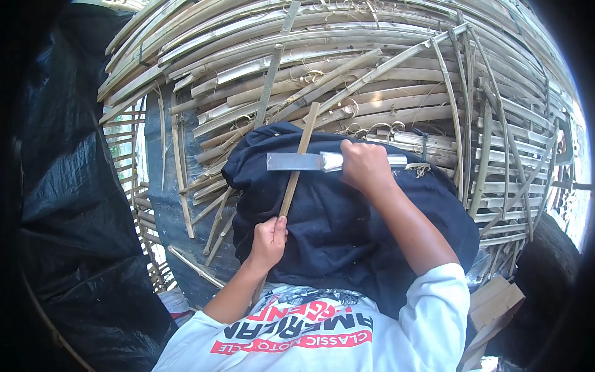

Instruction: The person scrapes a long bamboo stick with a knife, removing thin layers of the outer bark while holding the stick over a black cloth on their lap.

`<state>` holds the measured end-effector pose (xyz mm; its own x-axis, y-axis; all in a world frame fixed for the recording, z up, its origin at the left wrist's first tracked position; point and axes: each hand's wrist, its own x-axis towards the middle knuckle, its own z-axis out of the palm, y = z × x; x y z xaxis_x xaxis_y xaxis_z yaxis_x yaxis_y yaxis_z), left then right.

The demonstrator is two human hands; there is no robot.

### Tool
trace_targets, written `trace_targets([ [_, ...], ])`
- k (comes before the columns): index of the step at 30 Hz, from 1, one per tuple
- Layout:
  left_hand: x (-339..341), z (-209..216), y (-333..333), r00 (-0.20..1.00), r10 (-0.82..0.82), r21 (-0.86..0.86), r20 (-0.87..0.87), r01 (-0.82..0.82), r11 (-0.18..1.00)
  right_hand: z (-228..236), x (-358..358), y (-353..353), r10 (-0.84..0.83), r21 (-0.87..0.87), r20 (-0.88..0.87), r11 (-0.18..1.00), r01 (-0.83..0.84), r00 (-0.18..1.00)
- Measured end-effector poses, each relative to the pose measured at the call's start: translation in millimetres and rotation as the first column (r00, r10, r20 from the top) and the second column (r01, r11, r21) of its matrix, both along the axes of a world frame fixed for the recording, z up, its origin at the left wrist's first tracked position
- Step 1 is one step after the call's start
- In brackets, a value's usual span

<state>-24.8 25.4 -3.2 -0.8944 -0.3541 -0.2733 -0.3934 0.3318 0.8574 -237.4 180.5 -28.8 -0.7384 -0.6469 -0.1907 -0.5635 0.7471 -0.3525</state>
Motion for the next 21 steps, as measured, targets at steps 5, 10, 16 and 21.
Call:
trace_targets([
  [5, 9.6, -7.2, -2.6, 0.998, 0.049, 0.008, 0.039, -0.049, 0.999, 10.2, 7.6, -26.4, 0.134, -0.016, -0.023, 0.991, -0.135, 0.991],
  [10, 2.5, 3.2, 1.4, 0.998, 0.025, -0.022, 0.052, -0.024, 0.999, 16.2, -5.4, -19.6, 0.082, 0.009, -0.075, 0.997, -0.081, 0.994],
  [16, 1.0, 0.6, -3.9, 0.996, 0.029, 0.039, 0.089, -0.033, 0.999, 3.5, -34.8, -28.7, -0.029, -0.016, -0.125, 0.999, 0.028, 0.992],
  [21, 3.4, -0.6, -3.6, 1.0, 0.015, 0.002, 0.021, -0.015, 1.0, 0.6, -34.3, -22.0, 0.099, 0.067, -0.084, 0.993, -0.093, 0.992],
])
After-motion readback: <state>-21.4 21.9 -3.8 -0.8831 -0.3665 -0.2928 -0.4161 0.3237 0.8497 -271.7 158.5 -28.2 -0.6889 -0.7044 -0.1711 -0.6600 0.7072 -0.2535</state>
